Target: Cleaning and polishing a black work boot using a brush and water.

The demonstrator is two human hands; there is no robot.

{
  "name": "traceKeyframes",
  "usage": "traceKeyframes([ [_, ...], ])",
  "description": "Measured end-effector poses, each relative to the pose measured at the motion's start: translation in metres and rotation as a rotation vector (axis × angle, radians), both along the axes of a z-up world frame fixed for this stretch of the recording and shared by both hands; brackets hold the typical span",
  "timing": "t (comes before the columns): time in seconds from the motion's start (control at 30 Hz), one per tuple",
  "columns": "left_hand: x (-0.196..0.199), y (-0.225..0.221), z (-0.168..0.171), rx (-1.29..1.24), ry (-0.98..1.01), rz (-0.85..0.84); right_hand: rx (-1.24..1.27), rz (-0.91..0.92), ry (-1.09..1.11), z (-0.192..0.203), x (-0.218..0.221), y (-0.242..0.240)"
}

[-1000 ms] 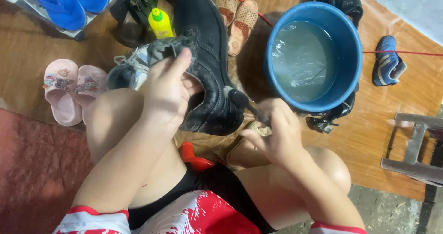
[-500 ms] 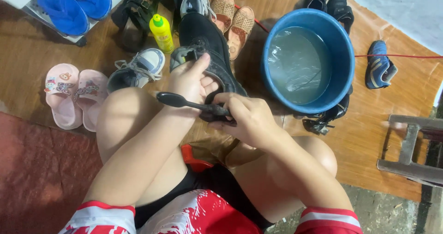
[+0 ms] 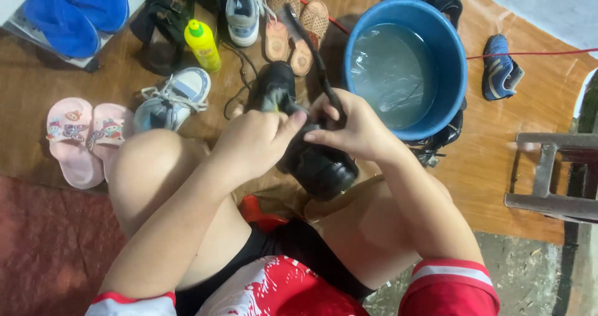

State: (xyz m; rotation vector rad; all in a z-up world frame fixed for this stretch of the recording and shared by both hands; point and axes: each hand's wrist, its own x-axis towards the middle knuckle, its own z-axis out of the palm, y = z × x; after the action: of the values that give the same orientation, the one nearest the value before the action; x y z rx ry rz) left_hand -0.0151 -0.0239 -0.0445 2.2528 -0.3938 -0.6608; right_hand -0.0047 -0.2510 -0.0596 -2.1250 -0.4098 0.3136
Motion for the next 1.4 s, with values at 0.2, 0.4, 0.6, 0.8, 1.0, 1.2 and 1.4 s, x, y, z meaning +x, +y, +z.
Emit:
traceKeyframes([
  [0.2, -0.012, 0.002, -0.019, -0.238, -0.358, -0.120, 0.533, 0.077, 0.231, 0.016, -0.009, -0.036],
  [0.4, -0.035, -0.020, -0.016, -0.439, -0.440, -0.067, 0.589, 0.119, 0.130, 0.010, -0.017, -0.023],
  [0.6, -0.024, -0.031, -0.016, -0.327, -0.037, 0.046, 0.599, 0.092, 0.024, -0.004, -0.010, -0.016],
  [0.8, -0.018, -0.026, -0.036, -0.490, -0.071, 0.260, 0.419, -0.118, -0.088, 0.050, -0.007, -0.002],
  [1.0, -0.026, -0.013, -0.007, -0.801, 0.034, 0.467, 0.044, -0.047, -0.300, 0.046, -0.024, -0.053],
  [1.2, -0.026, 0.005, 0.008, -0.947, -0.092, 0.533, -0.376, -0.025, -0.270, 0.029, -0.048, -0.041],
  [1.4, -0.021, 0.019, 0.010, -0.961, -0.188, 0.686, -0.419, 0.056, -0.464, -0.001, -0.051, -0.031],
])
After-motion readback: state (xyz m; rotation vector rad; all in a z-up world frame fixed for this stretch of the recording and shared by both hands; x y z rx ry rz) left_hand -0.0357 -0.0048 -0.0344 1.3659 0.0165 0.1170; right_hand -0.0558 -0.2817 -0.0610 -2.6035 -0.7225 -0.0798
